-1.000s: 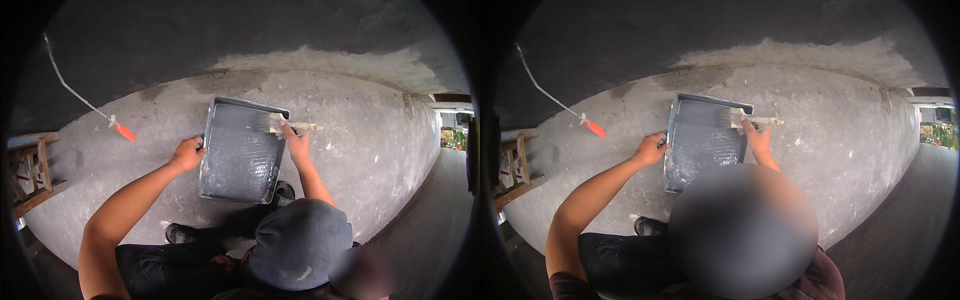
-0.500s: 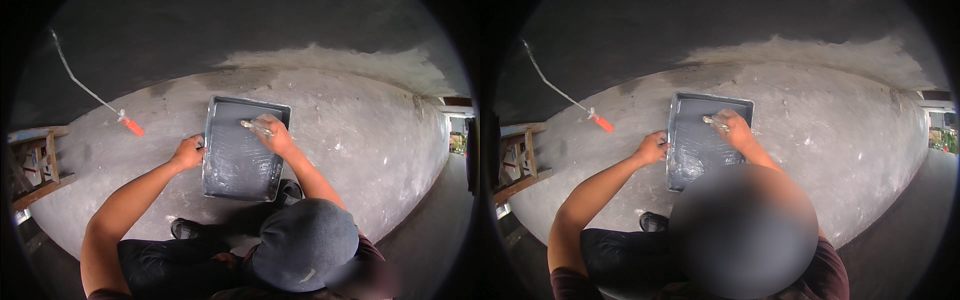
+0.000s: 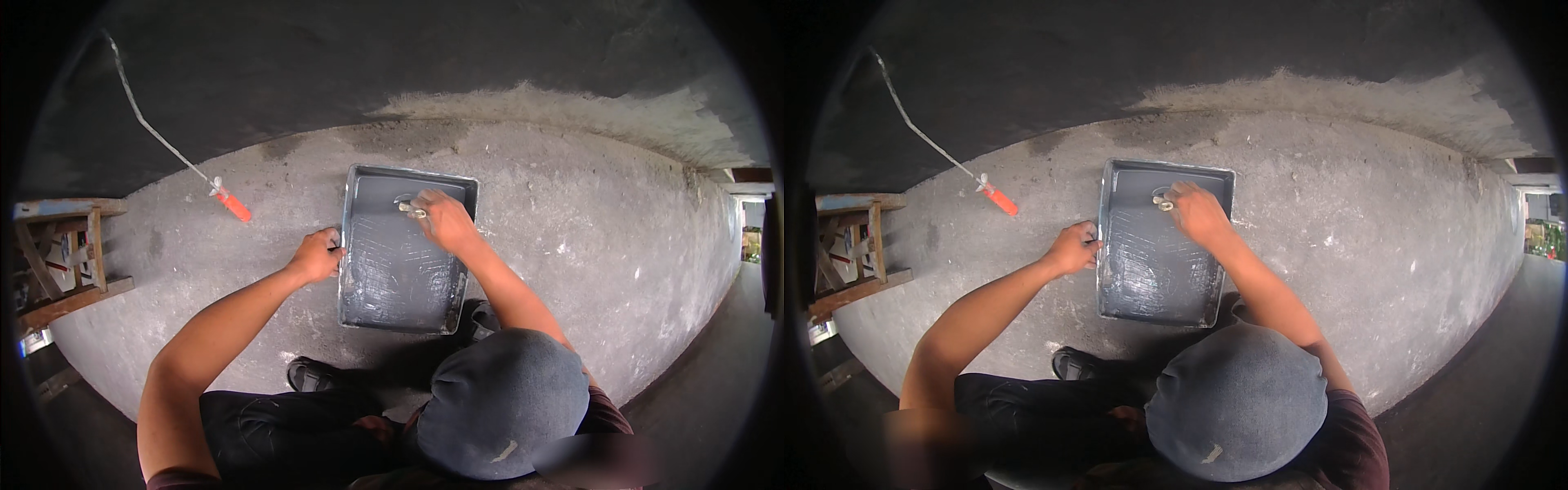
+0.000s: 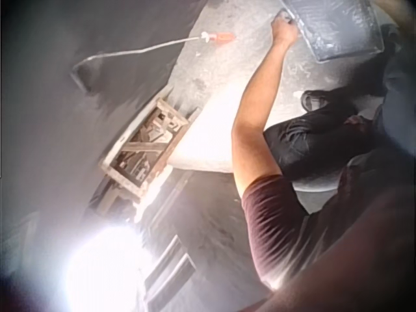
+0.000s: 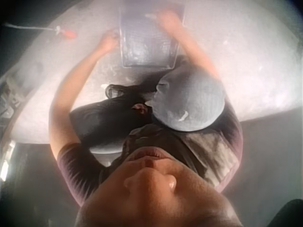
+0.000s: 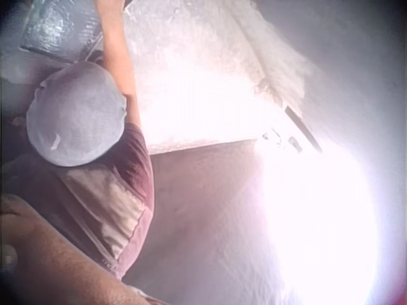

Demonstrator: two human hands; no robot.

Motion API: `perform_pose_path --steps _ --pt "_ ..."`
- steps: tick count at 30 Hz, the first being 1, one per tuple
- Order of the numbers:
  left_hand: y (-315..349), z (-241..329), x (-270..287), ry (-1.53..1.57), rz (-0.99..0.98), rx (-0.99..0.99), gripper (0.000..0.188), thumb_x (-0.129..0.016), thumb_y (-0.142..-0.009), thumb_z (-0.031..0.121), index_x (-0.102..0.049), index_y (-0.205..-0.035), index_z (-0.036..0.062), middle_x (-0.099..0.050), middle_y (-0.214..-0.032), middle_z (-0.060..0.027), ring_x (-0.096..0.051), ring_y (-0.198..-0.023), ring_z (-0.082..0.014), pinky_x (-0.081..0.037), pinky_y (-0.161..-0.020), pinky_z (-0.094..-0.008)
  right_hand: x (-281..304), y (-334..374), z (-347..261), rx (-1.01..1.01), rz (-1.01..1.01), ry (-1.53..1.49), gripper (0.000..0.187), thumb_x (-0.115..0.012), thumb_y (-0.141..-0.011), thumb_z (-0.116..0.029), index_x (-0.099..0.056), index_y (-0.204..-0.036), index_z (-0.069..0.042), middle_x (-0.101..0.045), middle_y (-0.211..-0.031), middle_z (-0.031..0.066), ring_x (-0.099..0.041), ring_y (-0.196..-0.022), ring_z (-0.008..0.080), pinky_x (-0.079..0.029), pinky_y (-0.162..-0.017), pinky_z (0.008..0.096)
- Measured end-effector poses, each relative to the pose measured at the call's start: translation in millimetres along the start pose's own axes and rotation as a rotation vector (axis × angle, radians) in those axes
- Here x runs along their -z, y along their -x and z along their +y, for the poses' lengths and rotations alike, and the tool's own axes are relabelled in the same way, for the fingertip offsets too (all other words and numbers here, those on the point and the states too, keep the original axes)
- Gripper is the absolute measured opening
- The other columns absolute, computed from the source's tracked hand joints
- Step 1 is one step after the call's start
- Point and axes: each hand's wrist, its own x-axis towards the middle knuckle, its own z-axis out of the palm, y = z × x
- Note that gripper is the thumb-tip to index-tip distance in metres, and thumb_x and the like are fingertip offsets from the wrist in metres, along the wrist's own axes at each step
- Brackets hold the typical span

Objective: The person kneels on the floor and uses a paintbrush to apply grey paint to the lower section of a concrete wall. They repeatedly dip the brush into a paint tray to reload paint and continue brushing along the wall's base.

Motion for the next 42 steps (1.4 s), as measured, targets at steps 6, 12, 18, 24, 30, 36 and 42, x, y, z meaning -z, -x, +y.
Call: perform_pose_path --steps 6,12,18,24,30,36,42 --pt "0 -1 1 0.009 0.004 0.042 0.022 -0.067 -0.102 0.008 -0.057 -0.117 -0.0051 -0.069 -0.117 -0.0248 -0.077 -0.086 -0.0273 -0.07 -0.074 -0.0401 -6 1 4 -0.012 0.105 -0.096 0.017 -0.073 -0.092 -0.013 -0.075 -0.106 -0.003 -0.071 -0.106 0.0142 -0.068 -0.1 0.0345 -0.056 -0.088 0.044" --pt "0 -3 2 0.031 0.004 0.072 0.023 -0.066 -0.104 0.008 -0.059 -0.121 -0.0055 -0.067 -0.123 -0.0246 -0.077 -0.092 -0.0303 -0.071 -0.076 -0.0397 11 26 -8 -0.607 0.192 -0.457 0.015 -0.075 -0.096 -0.015 -0.079 -0.095 0.0 -0.072 -0.069 0.0069 -0.066 -0.062 0.0117 -0.05 -0.058 0.0282" --pt "-2 -3 0 0.07 0.012 0.089 0.016 -0.063 -0.104 0.004 -0.056 -0.116 -0.0046 -0.071 -0.112 -0.0227 -0.078 -0.087 -0.028 -0.071 -0.075 -0.0408 -23 47 -7 -0.736 0.281 -0.804 0.024 -0.078 -0.096 -0.018 -0.077 -0.081 0.001 -0.072 -0.067 0.0048 -0.063 -0.056 0.0087 -0.046 -0.052 0.0292" --pt "1 0 2 0.089 0.0 0.084 0.017 -0.064 -0.104 0.004 -0.056 -0.116 -0.0057 -0.07 -0.112 -0.0238 -0.077 -0.089 -0.0279 -0.071 -0.076 -0.0406 2 51 -12 -0.714 0.248 -0.675 0.021 -0.077 -0.094 -0.015 -0.076 -0.081 0.001 -0.071 -0.062 0.006 -0.065 -0.053 0.0125 -0.048 -0.052 0.031" --pt "3 4 1 0.063 -0.006 0.068 0.018 -0.064 -0.103 0.005 -0.057 -0.116 -0.0054 -0.07 -0.113 -0.0236 -0.077 -0.088 -0.0278 -0.07 -0.075 -0.0405 18 58 -17 -0.418 0.232 -0.288 0.012 -0.076 -0.093 -0.015 -0.079 -0.095 -0.004 -0.075 -0.08 0.013 -0.069 -0.063 0.0272 -0.053 -0.056 0.0379" --pt "-1 1 3 0.065 -0.01 0.059 0.019 -0.065 -0.103 0.005 -0.057 -0.117 -0.0058 -0.07 -0.115 -0.0239 -0.077 -0.087 -0.0281 -0.07 -0.075 -0.0403 9 110 -43 0.23 -0.25 0.192 0.047 -0.069 -0.085 -0.013 -0.067 -0.131 -0.005 -0.066 -0.123 0.0123 -0.064 -0.113 0.0304 -0.056 -0.091 0.0418" --pt "0 2 5 0.011 0.004 0.085 0.026 -0.065 -0.103 0.006 -0.056 -0.125 -0.0058 -0.069 -0.12 -0.0254 -0.077 -0.09 -0.0289 -0.07 -0.074 -0.0399 7 116 -60 0.277 -0.289 0.104 0.048 -0.068 -0.082 -0.013 -0.067 -0.129 -0.005 -0.063 -0.122 0.0079 -0.061 -0.117 0.0276 -0.055 -0.095 0.0393"
